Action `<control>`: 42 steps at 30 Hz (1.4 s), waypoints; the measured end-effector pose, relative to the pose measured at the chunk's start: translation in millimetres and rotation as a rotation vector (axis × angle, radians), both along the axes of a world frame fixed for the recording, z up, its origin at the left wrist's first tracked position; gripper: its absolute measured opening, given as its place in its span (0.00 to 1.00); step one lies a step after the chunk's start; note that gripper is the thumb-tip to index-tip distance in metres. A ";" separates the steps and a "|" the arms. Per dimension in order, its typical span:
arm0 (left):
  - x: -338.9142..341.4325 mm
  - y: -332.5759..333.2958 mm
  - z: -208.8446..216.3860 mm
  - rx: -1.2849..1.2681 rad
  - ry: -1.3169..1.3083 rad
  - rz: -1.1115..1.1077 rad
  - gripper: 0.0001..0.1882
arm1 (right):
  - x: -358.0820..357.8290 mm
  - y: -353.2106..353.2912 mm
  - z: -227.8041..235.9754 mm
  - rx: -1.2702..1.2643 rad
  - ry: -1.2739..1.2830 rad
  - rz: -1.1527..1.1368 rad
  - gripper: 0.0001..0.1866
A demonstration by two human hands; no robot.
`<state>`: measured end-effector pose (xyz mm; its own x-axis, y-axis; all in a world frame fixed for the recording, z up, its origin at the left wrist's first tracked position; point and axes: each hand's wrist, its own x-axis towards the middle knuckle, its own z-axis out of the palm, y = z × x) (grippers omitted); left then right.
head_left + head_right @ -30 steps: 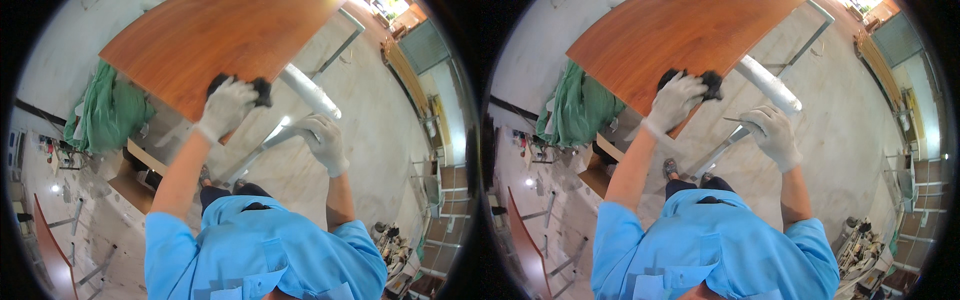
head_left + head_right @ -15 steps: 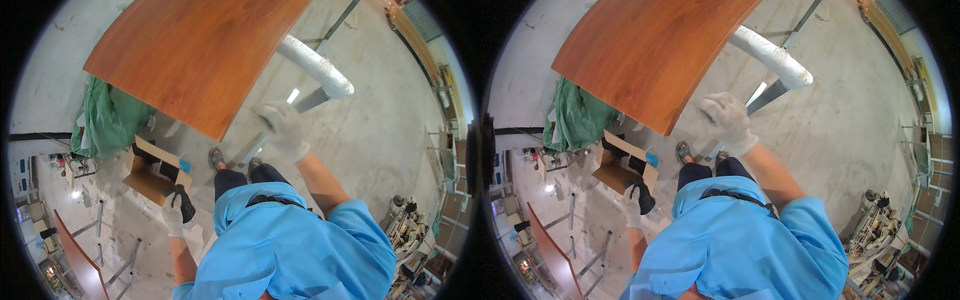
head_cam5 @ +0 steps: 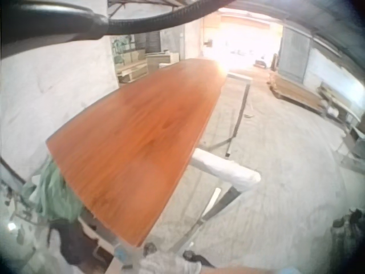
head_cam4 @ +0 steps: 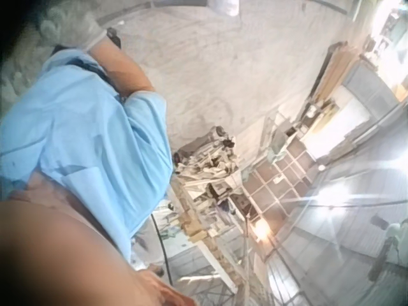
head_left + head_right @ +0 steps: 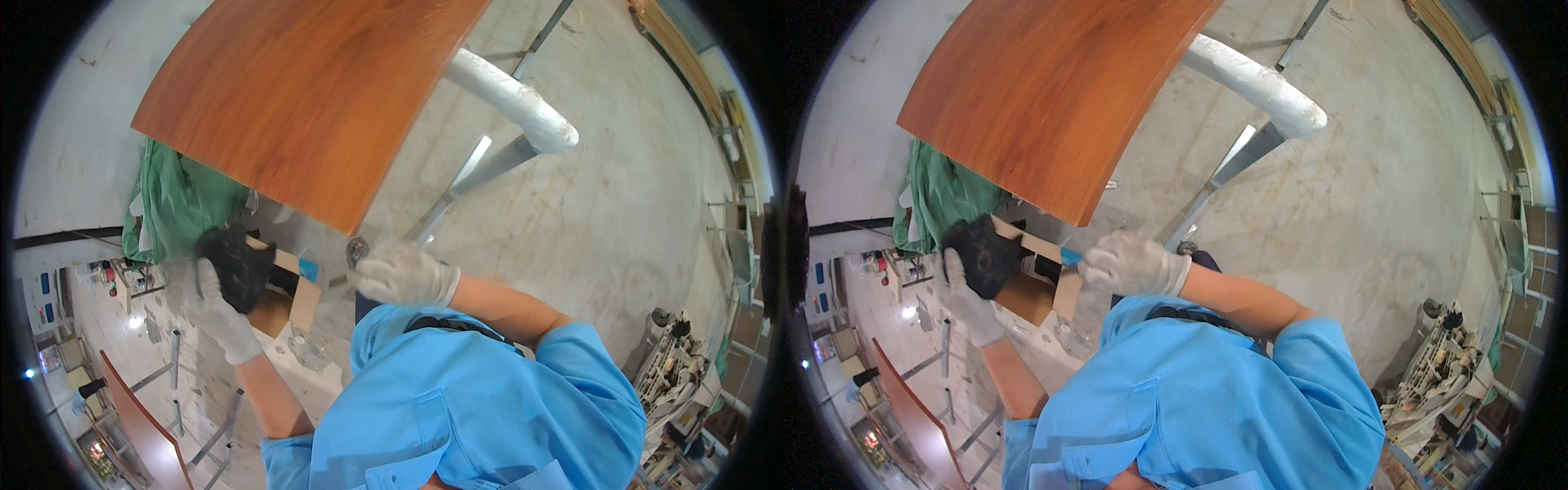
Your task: The person scrapes the surface of a wooden table with a metal scraper and wipes it with a black cloth. The person repeatedly scrapes and wipes different sections of the table surface.
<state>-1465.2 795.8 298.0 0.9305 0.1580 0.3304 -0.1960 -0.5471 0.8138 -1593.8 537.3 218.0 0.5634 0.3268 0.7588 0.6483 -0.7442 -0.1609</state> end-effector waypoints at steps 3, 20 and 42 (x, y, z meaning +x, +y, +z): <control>32.0 -39.2 27.5 -0.238 -0.044 -0.072 0.23 | -10.9 0.3 -9.1 0.175 0.103 -0.152 0.14; -14.5 -136.5 8.8 0.926 -0.320 -1.046 0.31 | -29.5 -49.0 -49.3 0.487 0.487 -0.378 0.11; 81.2 -331.2 -26.0 0.974 -0.540 -1.084 0.33 | -113.5 -108.3 -44.6 1.009 0.377 -0.737 0.10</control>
